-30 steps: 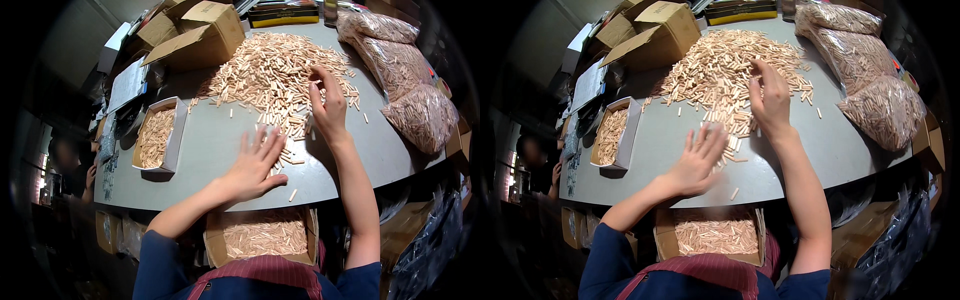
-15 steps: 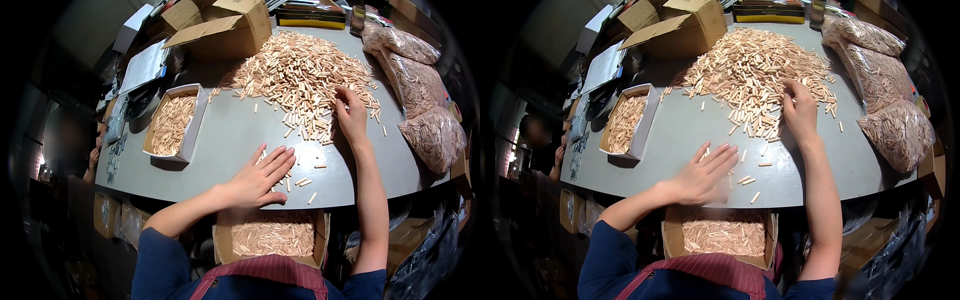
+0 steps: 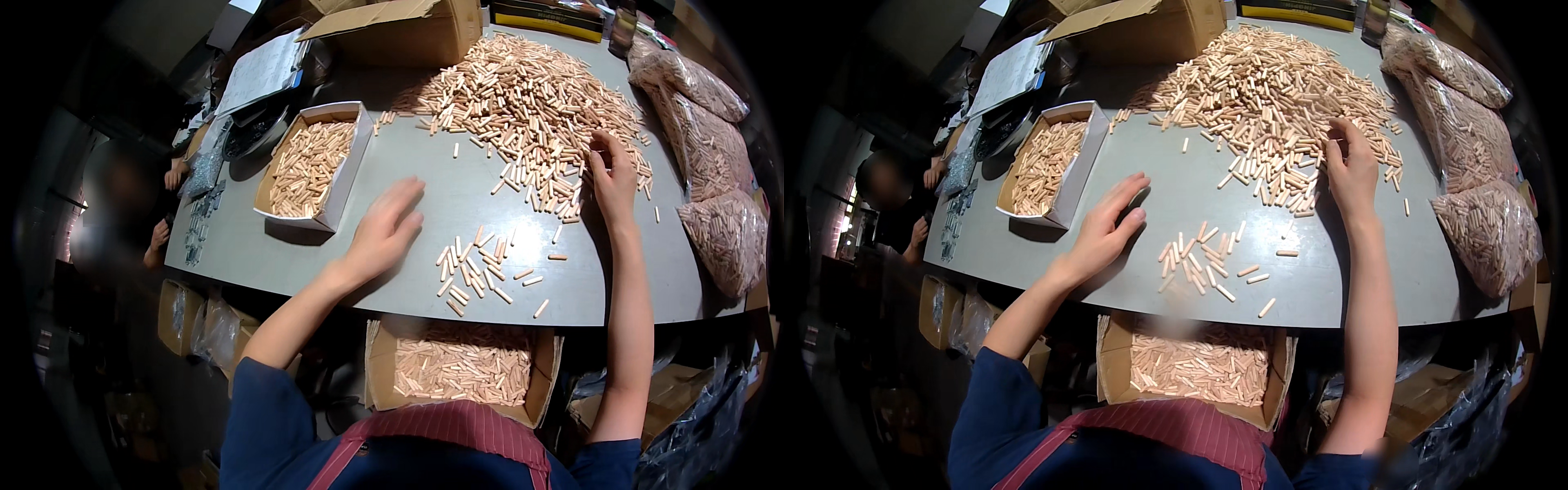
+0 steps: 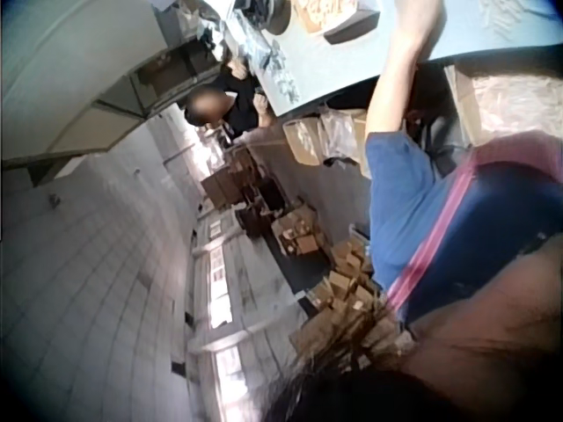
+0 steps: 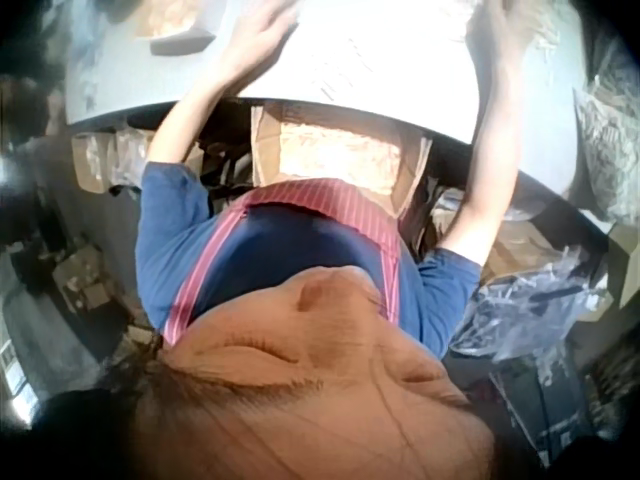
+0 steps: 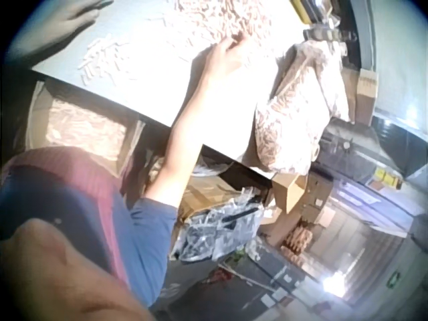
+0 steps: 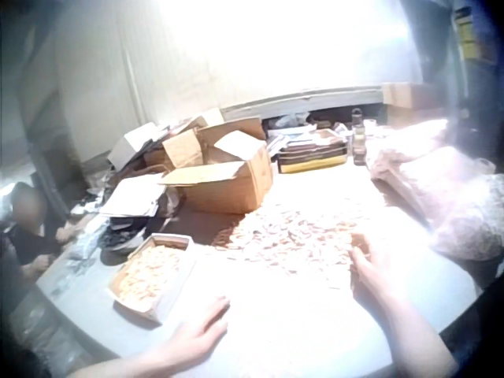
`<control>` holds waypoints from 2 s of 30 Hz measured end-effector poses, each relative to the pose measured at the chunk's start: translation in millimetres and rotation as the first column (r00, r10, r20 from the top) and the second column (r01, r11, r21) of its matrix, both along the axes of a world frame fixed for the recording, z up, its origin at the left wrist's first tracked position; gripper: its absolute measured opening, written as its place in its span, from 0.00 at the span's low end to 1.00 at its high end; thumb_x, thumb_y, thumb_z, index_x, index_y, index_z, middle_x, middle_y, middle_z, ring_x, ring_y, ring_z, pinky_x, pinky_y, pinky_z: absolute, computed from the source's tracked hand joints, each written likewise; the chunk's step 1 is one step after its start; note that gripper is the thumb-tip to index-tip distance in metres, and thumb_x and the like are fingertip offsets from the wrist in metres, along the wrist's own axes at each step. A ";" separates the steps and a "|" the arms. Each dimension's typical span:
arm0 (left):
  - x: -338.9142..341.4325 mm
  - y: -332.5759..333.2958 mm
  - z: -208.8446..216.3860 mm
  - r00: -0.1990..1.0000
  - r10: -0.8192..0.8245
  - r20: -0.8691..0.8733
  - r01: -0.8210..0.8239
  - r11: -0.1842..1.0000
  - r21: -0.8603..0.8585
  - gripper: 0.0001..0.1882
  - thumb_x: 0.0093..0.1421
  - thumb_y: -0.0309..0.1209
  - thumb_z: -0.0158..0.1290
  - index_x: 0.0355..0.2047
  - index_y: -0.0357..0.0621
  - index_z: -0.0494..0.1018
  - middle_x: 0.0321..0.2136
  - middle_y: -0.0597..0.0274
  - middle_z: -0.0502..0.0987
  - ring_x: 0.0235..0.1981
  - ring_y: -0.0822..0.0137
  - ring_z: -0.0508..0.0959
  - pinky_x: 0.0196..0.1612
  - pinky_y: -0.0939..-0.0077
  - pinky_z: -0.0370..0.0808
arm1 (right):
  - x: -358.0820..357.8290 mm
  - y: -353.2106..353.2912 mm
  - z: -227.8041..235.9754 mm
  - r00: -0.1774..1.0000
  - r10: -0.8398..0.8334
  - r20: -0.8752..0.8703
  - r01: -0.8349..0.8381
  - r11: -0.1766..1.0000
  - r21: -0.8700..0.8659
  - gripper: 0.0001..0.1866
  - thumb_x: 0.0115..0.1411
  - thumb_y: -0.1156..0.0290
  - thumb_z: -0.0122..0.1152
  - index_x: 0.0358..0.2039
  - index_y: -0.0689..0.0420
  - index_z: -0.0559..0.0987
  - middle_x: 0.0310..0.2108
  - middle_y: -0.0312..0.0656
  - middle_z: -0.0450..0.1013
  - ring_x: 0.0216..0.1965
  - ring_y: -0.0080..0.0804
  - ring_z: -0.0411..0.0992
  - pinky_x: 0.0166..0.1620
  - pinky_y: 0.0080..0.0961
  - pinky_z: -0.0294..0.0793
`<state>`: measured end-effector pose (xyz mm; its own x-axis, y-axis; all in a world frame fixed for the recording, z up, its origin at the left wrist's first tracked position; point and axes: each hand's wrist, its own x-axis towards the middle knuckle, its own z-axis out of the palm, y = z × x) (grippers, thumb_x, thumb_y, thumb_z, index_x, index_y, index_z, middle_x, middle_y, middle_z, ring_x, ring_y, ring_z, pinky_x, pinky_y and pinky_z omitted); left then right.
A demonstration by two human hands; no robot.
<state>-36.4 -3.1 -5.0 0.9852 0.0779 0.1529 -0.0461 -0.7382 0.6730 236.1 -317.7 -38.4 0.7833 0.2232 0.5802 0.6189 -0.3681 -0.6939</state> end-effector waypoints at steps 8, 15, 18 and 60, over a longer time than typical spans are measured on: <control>4.8 -17.0 -17.0 0.996 0.017 0.082 -0.052 0.900 0.432 0.34 0.73 0.42 0.48 0.70 0.30 0.59 0.71 0.31 0.58 0.74 0.35 0.55 0.75 0.45 0.50 | 7.7 -3.3 -9.3 1.000 0.017 0.004 -0.017 1.000 -0.011 0.16 0.68 0.73 0.59 0.55 0.61 0.80 0.45 0.46 0.83 0.44 0.35 0.82 0.50 0.30 0.79; -2.0 -34.1 -16.1 0.999 -0.009 0.053 -0.021 0.848 0.530 0.38 0.74 0.45 0.48 0.71 0.27 0.55 0.72 0.26 0.53 0.75 0.32 0.51 0.76 0.43 0.45 | 7.8 -4.2 -6.3 0.999 0.031 -0.044 -0.033 0.999 -0.038 0.16 0.69 0.74 0.59 0.57 0.60 0.79 0.47 0.44 0.81 0.49 0.31 0.80 0.54 0.27 0.77; -8.1 -38.5 -13.7 0.999 -0.030 0.038 0.005 0.847 0.532 0.38 0.74 0.46 0.48 0.72 0.27 0.54 0.72 0.27 0.53 0.75 0.32 0.51 0.76 0.42 0.45 | 6.4 -4.3 -5.7 0.999 0.030 -0.044 -0.032 0.998 -0.049 0.17 0.69 0.74 0.59 0.57 0.60 0.79 0.48 0.43 0.81 0.48 0.31 0.80 0.54 0.27 0.78; 55.4 -83.2 -14.2 0.828 -0.561 0.005 0.365 0.531 -0.765 0.32 0.80 0.46 0.38 0.71 0.29 0.61 0.69 0.46 0.66 0.71 0.57 0.65 0.76 0.60 0.57 | -5.7 10.1 1.5 0.995 0.069 -0.069 -0.059 0.989 0.136 0.14 0.71 0.71 0.58 0.53 0.62 0.80 0.39 0.46 0.84 0.33 0.29 0.84 0.38 0.27 0.82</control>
